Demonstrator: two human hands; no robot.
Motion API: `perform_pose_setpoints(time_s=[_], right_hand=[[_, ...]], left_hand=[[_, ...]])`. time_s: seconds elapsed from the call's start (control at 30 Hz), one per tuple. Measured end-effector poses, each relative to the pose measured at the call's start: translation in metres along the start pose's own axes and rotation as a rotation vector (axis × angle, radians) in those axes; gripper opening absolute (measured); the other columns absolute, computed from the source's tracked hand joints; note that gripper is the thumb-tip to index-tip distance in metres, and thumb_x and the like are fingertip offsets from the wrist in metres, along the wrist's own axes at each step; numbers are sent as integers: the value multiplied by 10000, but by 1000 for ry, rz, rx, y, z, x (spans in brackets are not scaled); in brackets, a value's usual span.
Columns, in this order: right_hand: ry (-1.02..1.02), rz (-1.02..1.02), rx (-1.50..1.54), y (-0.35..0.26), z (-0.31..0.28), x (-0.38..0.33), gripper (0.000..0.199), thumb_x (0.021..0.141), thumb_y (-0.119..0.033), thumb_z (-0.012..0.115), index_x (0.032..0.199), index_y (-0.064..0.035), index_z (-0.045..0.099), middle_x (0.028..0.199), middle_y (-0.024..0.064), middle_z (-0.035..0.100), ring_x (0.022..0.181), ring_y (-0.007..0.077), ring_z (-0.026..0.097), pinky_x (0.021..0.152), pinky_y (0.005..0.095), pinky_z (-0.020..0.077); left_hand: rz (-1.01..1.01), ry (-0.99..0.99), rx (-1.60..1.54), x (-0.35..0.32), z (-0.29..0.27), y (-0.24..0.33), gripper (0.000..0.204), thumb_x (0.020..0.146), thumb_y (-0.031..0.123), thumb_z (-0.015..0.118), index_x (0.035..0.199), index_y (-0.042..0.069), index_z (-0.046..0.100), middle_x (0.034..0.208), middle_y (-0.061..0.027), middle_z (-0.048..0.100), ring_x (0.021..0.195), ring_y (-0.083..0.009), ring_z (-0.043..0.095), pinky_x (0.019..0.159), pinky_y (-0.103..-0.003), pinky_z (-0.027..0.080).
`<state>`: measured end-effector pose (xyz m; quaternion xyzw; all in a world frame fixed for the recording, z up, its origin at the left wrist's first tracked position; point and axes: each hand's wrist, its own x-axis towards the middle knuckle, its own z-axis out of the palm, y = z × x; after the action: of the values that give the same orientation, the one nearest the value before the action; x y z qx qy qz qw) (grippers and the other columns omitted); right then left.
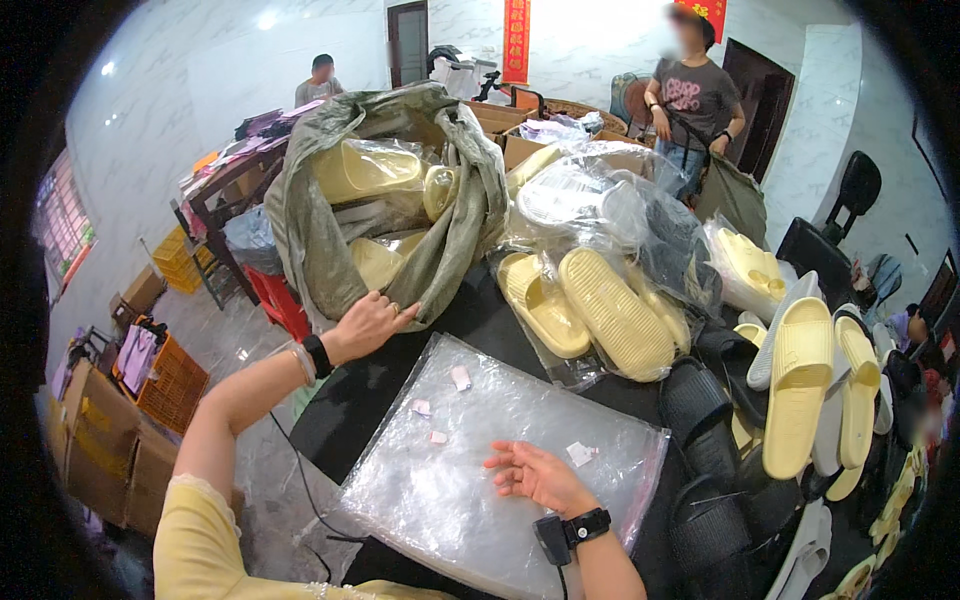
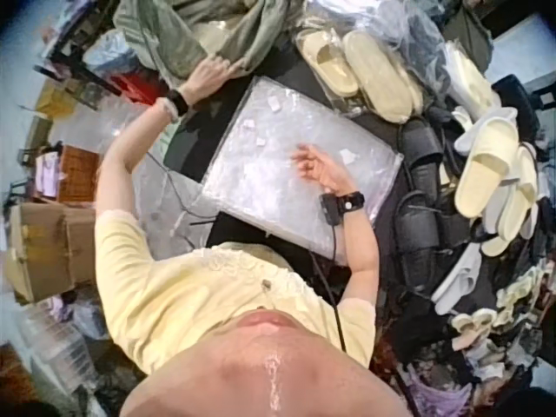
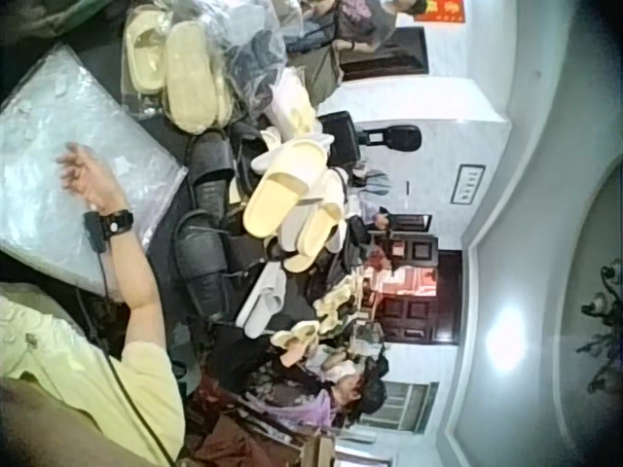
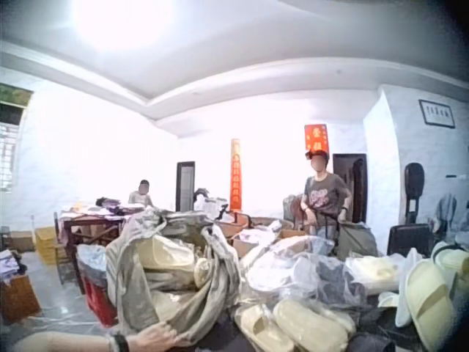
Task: The recorder is picking up various plastic sandals (slides) from a large pile and placing them into clear plastic bags.
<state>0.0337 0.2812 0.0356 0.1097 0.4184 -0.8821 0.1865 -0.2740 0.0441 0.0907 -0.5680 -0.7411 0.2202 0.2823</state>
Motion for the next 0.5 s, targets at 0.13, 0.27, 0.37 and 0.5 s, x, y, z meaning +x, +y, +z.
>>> perform_pose_setpoints(time_s=[0.13, 0.27, 0.37, 0.5], right_hand=[[-13, -22, -4, -1, -4, -1, 395, 1000, -265, 408, 1292, 0, 430, 1148, 142, 582, 880, 181, 619, 803, 342, 527], [-45, -42, 26, 6, -4, 2, 382, 1001, -256, 408, 1283, -1, 438, 1140, 139, 587, 878, 171, 620, 799, 338, 531], [-24, -37, 0, 2, 1, 0, 385, 1003, -259, 404, 1284, 2, 435, 1139, 137, 586, 875, 163, 619, 797, 335, 533], [-27, -50, -6, 1, 2, -1, 395, 1003, -267, 403, 1286, 7, 433, 1139, 136, 585, 865, 156, 617, 800, 331, 532]], left_hand=[[-139, 128, -94, -8, -9, 8, 513, 834, 131, 499, 1344, 131, 456, 744, -18, 549, 723, -164, 546, 697, -317, 396], [-295, 193, -20, -14, -19, 12, 585, 806, 142, 532, 1370, 55, 406, 825, -46, 559, 785, -177, 522, 760, -321, 372], [-325, 120, 8, -14, -23, 12, 672, 799, 215, 588, 1400, 32, 348, 905, -86, 571, 887, -204, 507, 840, -350, 360], [-432, 210, -337, -11, -63, -9, 629, 828, 266, 633, 1358, 22, 398, 946, -98, 585, 964, -253, 529, 939, -406, 353]])
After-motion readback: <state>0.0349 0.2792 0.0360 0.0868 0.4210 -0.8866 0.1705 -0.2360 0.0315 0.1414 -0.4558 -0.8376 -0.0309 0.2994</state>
